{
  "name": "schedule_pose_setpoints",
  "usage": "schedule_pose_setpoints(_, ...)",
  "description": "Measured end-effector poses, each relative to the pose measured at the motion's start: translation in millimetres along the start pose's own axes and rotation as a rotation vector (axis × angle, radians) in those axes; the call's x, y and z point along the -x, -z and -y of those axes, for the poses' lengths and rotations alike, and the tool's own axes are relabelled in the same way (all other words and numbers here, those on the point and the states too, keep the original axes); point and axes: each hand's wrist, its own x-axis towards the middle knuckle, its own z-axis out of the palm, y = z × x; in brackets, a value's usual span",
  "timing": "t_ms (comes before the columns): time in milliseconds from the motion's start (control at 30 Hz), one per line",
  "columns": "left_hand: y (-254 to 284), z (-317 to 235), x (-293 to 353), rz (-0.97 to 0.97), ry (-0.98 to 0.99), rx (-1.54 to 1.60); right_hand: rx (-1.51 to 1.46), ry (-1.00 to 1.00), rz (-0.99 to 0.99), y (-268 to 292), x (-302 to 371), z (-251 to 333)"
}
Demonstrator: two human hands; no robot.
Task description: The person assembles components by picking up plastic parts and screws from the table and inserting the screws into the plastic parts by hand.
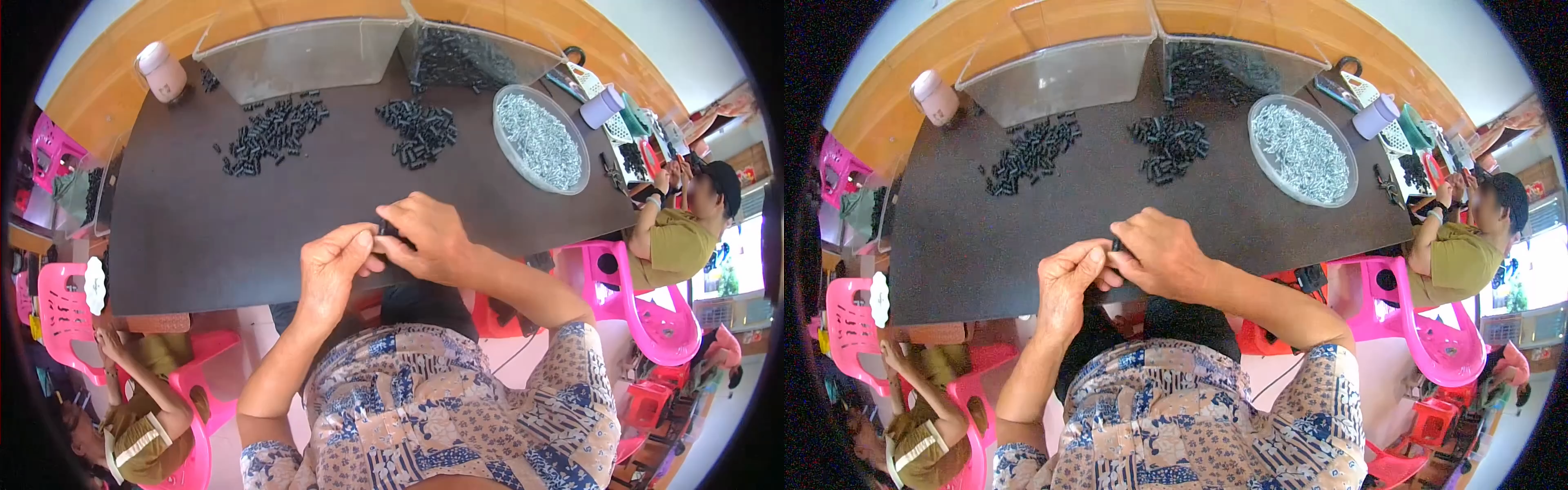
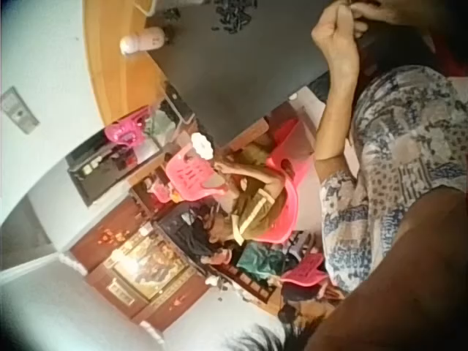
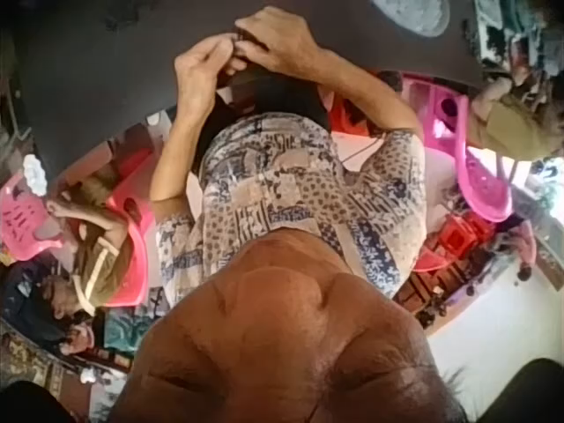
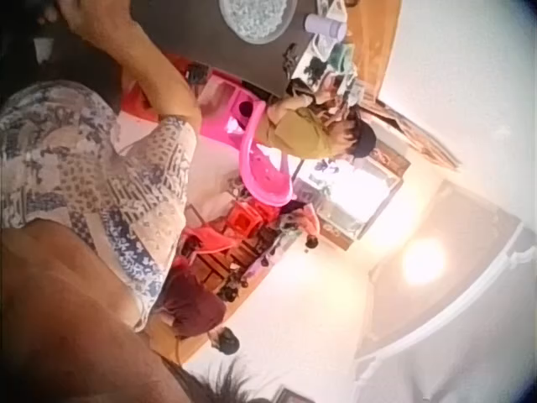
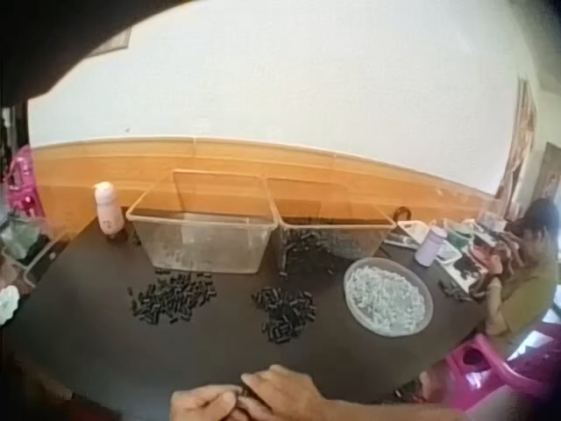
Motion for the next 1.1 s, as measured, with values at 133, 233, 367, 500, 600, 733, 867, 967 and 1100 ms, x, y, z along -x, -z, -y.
schedule_pose_setpoints(133,13.8,-9.8,-25.3,-0.027,-0.02,-0.206,0.148,-0.056,-0.072,42.5,-19.9,-32.7)
schedule_pose_setpoints(233,14.4,-21.0,-56.0,-0.051,-0.147,-0.504,0.208,-0.211,-0.132,70.2,-43.9,-70.6)
schedule_pose_setpoints(367,3.4,-22.7,-110.4,-0.089,-0.512,-0.813,0.203,-0.555,-0.198,104.7,-82.4,-117.1)
schedule_pose_setpoints(500,-2.0,-6.3,-158.2,-0.102,-0.76,-1.027,0.406,-0.437,-0.333,119.1,-105.0,-177.8)
schedule_pose_setpoints(600,-5.4,2.5,-187.0,-0.051,-0.782,-1.05,0.556,-0.375,-0.312,119.5,-118.5,-204.6)
schedule_pose_setpoints(733,-21.6,-2.3,-215.1,0.035,-0.834,-1.112,0.747,-0.206,-0.2,118.1,-143.5,-217.0)
schedule_pose_setpoints(867,-43.4,-8.7,-237.6,0.176,-0.857,-1.186,0.757,-0.324,-0.012,108.7,-155.0,-241.7)
schedule_pose_setpoints(967,-48.6,2.6,-260.1,0.223,-0.812,-1.234,0.676,-0.441,0.022,105.4,-157.6,-250.6)
schedule_pose_setpoints(1100,-50.9,-2.9,-264.3,0.267,-0.83,-1.336,0.606,-0.532,0.077,109.9,-159.7,-252.0)
